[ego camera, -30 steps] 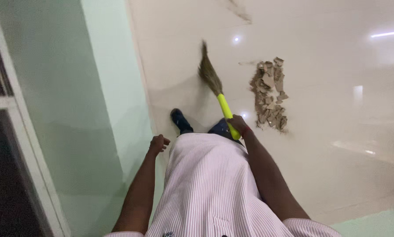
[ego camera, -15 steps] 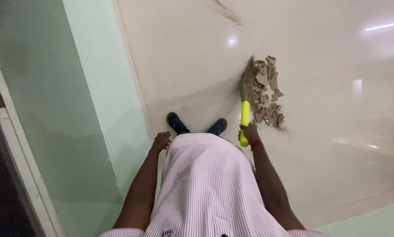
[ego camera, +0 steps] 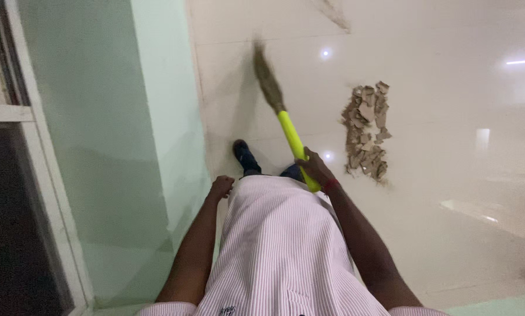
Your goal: The person sweeps debris across a floor using a broom, moving the debris toward a corner or edge.
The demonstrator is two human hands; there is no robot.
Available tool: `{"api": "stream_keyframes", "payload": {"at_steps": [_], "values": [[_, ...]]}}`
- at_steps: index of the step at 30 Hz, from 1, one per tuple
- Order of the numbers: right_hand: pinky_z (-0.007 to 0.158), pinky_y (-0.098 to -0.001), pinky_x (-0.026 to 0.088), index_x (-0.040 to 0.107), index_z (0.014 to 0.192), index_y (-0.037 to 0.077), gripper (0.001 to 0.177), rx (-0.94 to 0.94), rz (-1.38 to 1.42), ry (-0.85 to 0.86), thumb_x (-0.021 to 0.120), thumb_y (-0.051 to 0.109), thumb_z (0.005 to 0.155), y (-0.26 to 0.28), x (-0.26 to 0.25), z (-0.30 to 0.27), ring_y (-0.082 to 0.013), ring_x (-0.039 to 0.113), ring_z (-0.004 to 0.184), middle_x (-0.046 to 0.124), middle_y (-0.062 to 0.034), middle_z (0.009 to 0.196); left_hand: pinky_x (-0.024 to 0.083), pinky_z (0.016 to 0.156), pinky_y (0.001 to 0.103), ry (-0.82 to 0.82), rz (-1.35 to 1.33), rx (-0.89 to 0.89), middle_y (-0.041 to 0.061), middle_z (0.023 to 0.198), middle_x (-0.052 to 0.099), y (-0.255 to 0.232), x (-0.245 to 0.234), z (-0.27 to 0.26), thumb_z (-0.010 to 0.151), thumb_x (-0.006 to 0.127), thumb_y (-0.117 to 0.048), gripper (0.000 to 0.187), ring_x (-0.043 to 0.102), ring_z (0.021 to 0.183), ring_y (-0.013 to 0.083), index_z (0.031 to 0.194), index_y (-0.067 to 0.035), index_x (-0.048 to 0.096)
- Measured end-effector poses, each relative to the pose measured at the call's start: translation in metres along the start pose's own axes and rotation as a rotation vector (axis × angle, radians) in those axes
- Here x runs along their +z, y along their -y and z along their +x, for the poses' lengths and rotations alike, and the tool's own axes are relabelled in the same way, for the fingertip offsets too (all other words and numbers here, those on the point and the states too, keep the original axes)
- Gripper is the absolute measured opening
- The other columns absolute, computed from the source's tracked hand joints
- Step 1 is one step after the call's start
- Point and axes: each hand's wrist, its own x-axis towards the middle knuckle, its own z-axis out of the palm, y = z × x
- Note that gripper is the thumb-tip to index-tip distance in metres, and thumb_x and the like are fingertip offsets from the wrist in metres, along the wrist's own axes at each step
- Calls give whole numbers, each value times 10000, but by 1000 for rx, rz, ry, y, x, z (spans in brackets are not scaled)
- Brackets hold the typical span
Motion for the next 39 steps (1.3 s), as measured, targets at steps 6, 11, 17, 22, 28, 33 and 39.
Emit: {"api": "stream_keyframes", "payload": {"at_steps": [6, 11, 17, 22, 28, 33, 39], "values": [[542, -327, 541, 467, 1472, 84, 583, 91, -114, 171, 679, 221, 946, 52, 63, 56, -166, 633, 679, 658, -68, 823, 574, 613, 349, -3, -196, 38, 133, 952, 776, 6, -23, 7, 927, 632, -334, 412, 708, 726, 210, 1231, -63, 696], [572, -319, 563, 578, 1380, 33, 495, 16, -248, 310, 699, 235, 945, 42, 89, 108, -158, 669, 718, 679, -72, 854, 583, 632, 346, -57, -189, -21, 121, 962, 767, 21, -42, -5, 959, 639, -379, 435, 702, 729, 196, 1259, -65, 662], [575, -325, 591, 657, 1263, -20, 394, 19, -266, 288, 694, 199, 938, -16, 57, 159, -186, 720, 670, 732, -76, 816, 602, 660, 383, -77, -266, -195, 116, 974, 761, 41, -33, -20, 966, 628, -343, 406, 686, 741, 217, 1238, -48, 687], [509, -378, 569, 631, 1138, -3, 256, 71, -66, 159, 679, 151, 939, -37, -12, 154, -218, 672, 625, 665, -100, 788, 589, 672, 411, -26, -267, -237, 140, 975, 756, 20, -8, -36, 958, 650, -304, 347, 681, 753, 250, 1177, -38, 691], [417, -408, 489, 539, 1061, 29, 172, 270, 316, -21, 628, 130, 954, -64, -75, 109, -254, 579, 530, 578, -118, 718, 582, 683, 428, 36, -160, -237, 133, 1007, 725, -37, -6, -16, 964, 673, -330, 400, 677, 768, 256, 1206, -12, 687], [414, -410, 515, 512, 1054, 48, 185, 312, 406, -174, 641, 112, 938, -78, -113, 85, -247, 590, 520, 588, -119, 711, 592, 607, 352, -68, -90, 76, 115, 948, 759, -82, -29, 20, 974, 622, -338, 383, 698, 709, 203, 1218, -47, 664], [426, -391, 521, 523, 1096, 40, 256, 198, 231, -264, 711, 77, 927, -78, -129, 66, -235, 606, 525, 586, -117, 719, 545, 540, 317, -74, -255, 186, 115, 872, 752, -102, -39, 36, 958, 632, -282, 347, 666, 639, 176, 1191, -29, 678]]}}
